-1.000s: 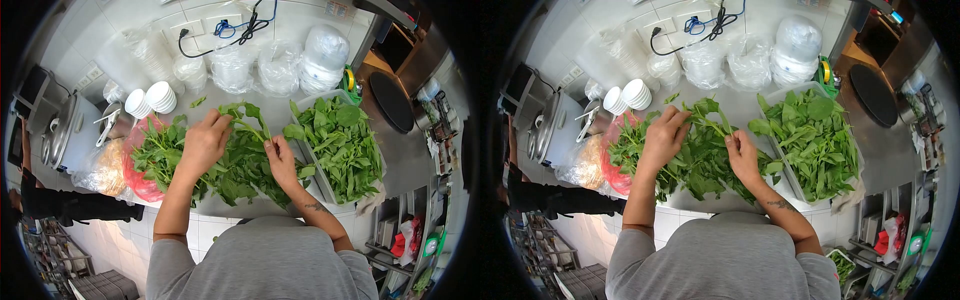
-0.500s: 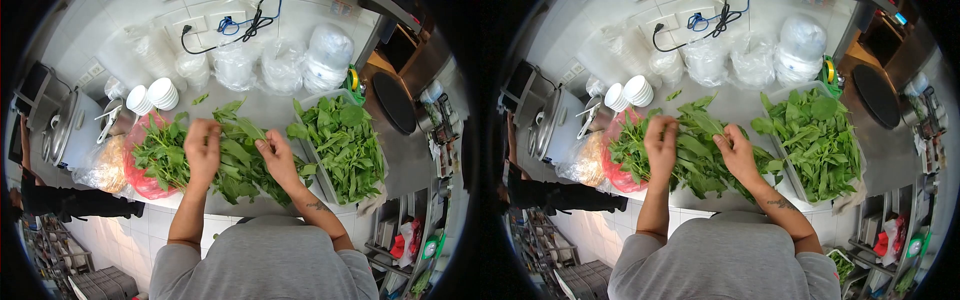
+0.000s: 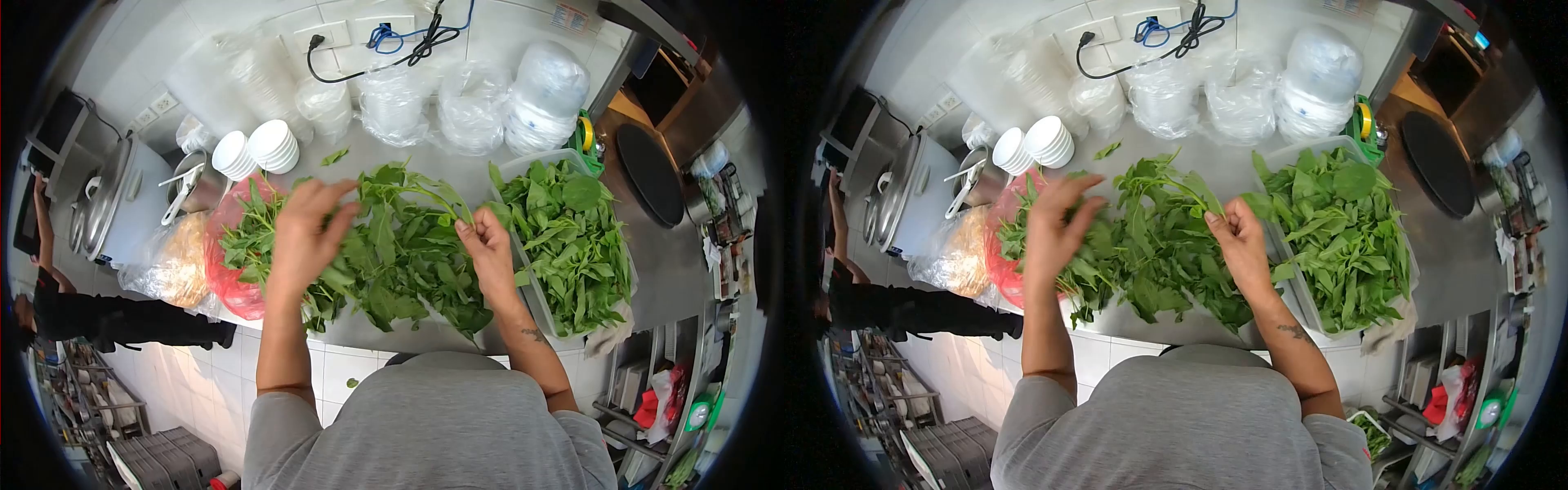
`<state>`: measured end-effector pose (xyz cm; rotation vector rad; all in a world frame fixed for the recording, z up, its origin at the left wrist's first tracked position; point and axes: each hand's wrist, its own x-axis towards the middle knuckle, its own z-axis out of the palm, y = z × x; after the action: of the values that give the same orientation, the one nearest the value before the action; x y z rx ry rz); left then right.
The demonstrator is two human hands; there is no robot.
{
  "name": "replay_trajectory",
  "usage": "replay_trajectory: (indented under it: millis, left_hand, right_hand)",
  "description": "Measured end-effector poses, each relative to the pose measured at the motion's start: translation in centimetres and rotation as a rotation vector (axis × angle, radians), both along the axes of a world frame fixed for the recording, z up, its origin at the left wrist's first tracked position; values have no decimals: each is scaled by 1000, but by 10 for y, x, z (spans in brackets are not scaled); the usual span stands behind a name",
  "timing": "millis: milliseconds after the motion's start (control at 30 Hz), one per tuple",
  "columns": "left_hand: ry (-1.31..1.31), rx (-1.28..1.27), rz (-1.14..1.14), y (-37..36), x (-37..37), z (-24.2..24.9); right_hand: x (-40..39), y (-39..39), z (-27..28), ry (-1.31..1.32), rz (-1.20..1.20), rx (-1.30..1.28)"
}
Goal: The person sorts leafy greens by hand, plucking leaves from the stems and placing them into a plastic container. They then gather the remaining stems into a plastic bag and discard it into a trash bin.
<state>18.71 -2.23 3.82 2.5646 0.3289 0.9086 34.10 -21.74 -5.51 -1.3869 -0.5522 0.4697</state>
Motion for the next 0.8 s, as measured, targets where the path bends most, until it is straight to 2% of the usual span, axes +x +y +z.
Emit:
replay_trajectory:
  millis: [33, 133, 233, 333, 533, 633, 800]
  left_hand:
    - [75, 44, -5, -6, 8, 0]
    - [92, 139, -126, 0, 35, -26]
    - [128, 89, -197, 5, 43, -40]
    - [158, -200, -280, 1, 39, -36]
    - [329, 37, -277, 4, 33, -37]
    - [265, 256, -199, 2, 33, -39]
    - [116, 428, -164, -2, 32, -41]
  right_hand:
    - [-1, 0, 1, -8, 0, -3]
    - [-2, -1, 2, 5, 31, 36]
    - [-1, -7, 5, 17, 18, 33]
    - [2, -12, 7, 51, -22, 36]
    - [1, -14, 13, 57, -34, 63]
    - [1, -17, 17, -10, -57, -13]
    - [5, -15, 15, -40, -90, -37]
